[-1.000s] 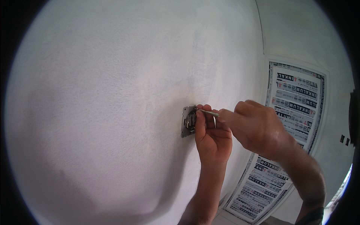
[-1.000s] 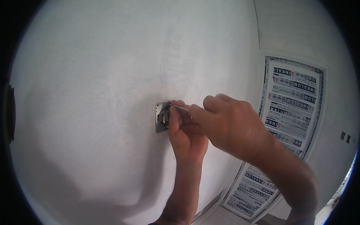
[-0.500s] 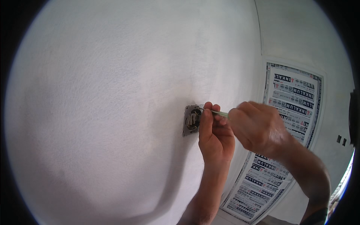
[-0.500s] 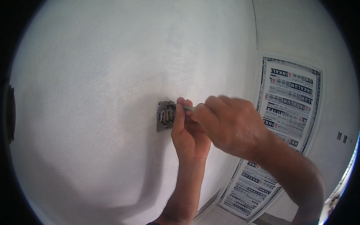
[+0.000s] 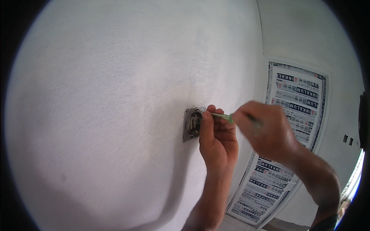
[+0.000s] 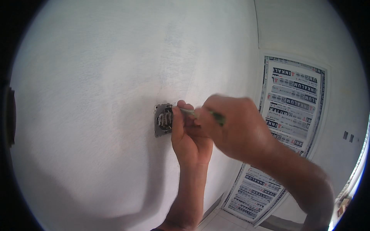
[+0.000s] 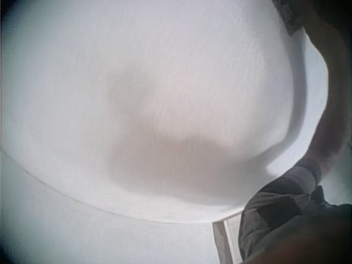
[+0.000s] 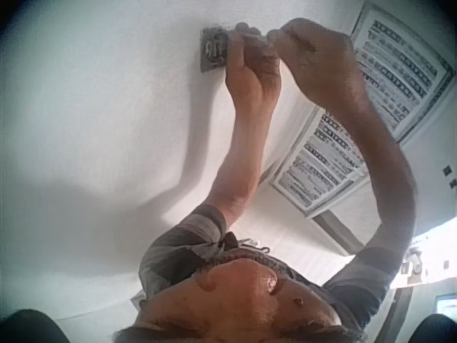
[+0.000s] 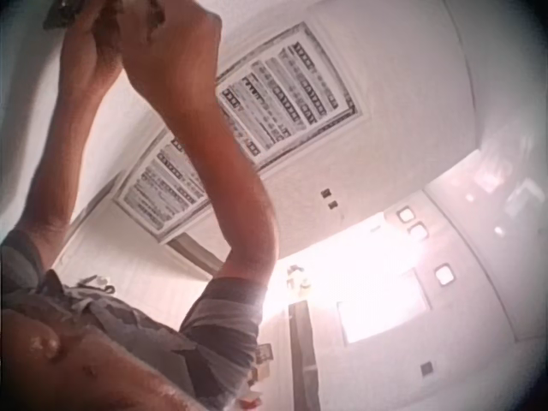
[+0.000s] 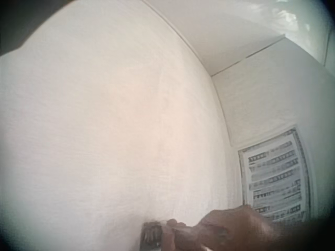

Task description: The person installs a wall electrical outlet by securing the internal box to the wall, connecting wires, and attaching the faceplate. They use a screwdriver to tighten screws and ensure the outlet is flush with the wall.

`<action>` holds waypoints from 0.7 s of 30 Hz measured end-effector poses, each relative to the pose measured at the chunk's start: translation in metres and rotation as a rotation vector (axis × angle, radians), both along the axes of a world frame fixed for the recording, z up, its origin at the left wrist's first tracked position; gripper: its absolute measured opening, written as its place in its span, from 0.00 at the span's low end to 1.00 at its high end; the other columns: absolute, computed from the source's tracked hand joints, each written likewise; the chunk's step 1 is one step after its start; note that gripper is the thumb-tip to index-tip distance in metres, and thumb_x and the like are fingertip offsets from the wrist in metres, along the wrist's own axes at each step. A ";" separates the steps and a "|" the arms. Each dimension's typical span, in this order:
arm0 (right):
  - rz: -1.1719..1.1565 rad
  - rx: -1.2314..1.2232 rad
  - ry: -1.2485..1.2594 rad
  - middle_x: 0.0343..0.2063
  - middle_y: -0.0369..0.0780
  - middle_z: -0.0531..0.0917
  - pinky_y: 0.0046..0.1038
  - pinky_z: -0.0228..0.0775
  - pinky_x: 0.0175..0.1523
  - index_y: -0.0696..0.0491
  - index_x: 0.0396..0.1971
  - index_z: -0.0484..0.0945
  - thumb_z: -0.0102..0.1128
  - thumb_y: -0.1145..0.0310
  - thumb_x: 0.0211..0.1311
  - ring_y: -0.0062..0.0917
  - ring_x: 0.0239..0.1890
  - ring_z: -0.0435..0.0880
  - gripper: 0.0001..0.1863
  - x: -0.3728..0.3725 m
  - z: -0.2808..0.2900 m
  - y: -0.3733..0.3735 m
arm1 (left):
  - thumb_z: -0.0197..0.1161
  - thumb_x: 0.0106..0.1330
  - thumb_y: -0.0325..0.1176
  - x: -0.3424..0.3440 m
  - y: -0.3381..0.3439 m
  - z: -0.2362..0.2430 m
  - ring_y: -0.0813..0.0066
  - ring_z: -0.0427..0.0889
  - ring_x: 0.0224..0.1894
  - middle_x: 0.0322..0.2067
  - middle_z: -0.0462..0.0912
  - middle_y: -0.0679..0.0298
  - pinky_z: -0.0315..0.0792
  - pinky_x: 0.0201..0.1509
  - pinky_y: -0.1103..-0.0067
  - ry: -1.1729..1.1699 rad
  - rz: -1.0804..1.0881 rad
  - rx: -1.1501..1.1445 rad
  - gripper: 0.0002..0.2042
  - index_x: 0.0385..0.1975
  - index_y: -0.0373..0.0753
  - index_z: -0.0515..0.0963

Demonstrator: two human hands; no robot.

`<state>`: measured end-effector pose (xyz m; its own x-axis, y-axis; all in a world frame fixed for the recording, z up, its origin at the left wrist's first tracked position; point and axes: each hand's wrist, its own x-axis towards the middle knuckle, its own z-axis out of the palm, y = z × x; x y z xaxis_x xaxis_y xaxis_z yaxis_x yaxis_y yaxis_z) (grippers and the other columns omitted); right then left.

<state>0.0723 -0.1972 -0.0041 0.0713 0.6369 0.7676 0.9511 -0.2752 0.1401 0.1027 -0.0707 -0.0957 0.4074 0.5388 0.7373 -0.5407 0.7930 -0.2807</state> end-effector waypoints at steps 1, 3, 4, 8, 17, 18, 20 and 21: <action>-0.041 0.030 0.322 0.19 0.44 0.80 0.34 0.75 0.31 0.62 0.39 0.81 0.67 0.60 0.70 0.31 0.20 0.77 0.17 -0.006 0.005 0.003 | 0.60 0.80 0.34 0.000 0.001 0.001 0.82 0.83 0.37 0.38 0.86 0.63 0.80 0.43 0.84 0.001 0.042 0.021 0.09 0.49 0.36 0.81; -0.004 -0.030 0.222 0.17 0.44 0.79 0.34 0.77 0.31 0.63 0.37 0.81 0.64 0.58 0.72 0.31 0.20 0.78 0.19 -0.002 0.008 0.000 | 0.61 0.80 0.35 0.002 0.005 0.000 0.81 0.83 0.37 0.39 0.87 0.63 0.80 0.43 0.84 0.001 0.090 0.017 0.10 0.49 0.36 0.81; 0.053 0.002 0.127 0.17 0.43 0.79 0.34 0.77 0.31 0.63 0.36 0.82 0.64 0.58 0.72 0.30 0.19 0.77 0.19 0.002 -0.003 0.002 | 0.61 0.80 0.35 0.002 0.007 -0.001 0.81 0.83 0.37 0.39 0.87 0.63 0.80 0.43 0.84 0.002 0.116 0.016 0.10 0.49 0.36 0.82; 0.056 -0.075 -0.718 0.20 0.42 0.82 0.32 0.76 0.30 0.63 0.36 0.83 0.62 0.61 0.72 0.27 0.21 0.79 0.17 0.011 -0.004 -0.003 | 0.62 0.79 0.36 -0.001 0.003 -0.005 0.81 0.83 0.37 0.39 0.87 0.63 0.79 0.43 0.84 0.017 0.053 0.007 0.10 0.48 0.36 0.82; -0.005 0.023 0.334 0.26 0.42 0.83 0.28 0.74 0.29 0.62 0.37 0.82 0.65 0.74 0.65 0.22 0.25 0.81 0.07 -0.009 0.009 0.005 | 0.62 0.79 0.39 -0.002 0.007 0.004 0.82 0.83 0.35 0.36 0.85 0.66 0.78 0.40 0.82 0.077 0.072 -0.027 0.10 0.47 0.40 0.80; 0.147 0.034 -0.117 0.29 0.48 0.87 0.34 0.78 0.35 0.63 0.38 0.84 0.66 0.61 0.70 0.29 0.27 0.82 0.17 -0.002 -0.003 0.004 | 0.62 0.79 0.39 -0.004 0.005 0.002 0.82 0.83 0.35 0.35 0.85 0.66 0.78 0.40 0.82 0.095 0.076 -0.033 0.09 0.46 0.40 0.80; 0.030 -0.087 -0.642 0.28 0.46 0.86 0.34 0.78 0.34 0.62 0.38 0.84 0.67 0.59 0.70 0.29 0.26 0.82 0.18 0.004 0.001 -0.008 | 0.62 0.79 0.39 -0.005 0.005 -0.001 0.82 0.82 0.34 0.35 0.85 0.66 0.78 0.40 0.82 0.092 0.067 -0.024 0.09 0.46 0.40 0.80; -0.028 -0.149 -0.902 0.28 0.46 0.86 0.34 0.77 0.34 0.62 0.37 0.84 0.67 0.58 0.69 0.29 0.26 0.82 0.18 0.004 0.003 -0.010 | 0.62 0.79 0.40 -0.003 0.005 -0.003 0.82 0.82 0.34 0.35 0.85 0.66 0.78 0.40 0.82 0.072 0.054 -0.009 0.10 0.46 0.40 0.81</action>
<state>0.0764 -0.2069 -0.0011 -0.4983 0.7412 0.4498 0.4569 -0.2163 0.8628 0.0993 -0.0656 -0.0983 0.4292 0.5678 0.7024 -0.6016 0.7598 -0.2466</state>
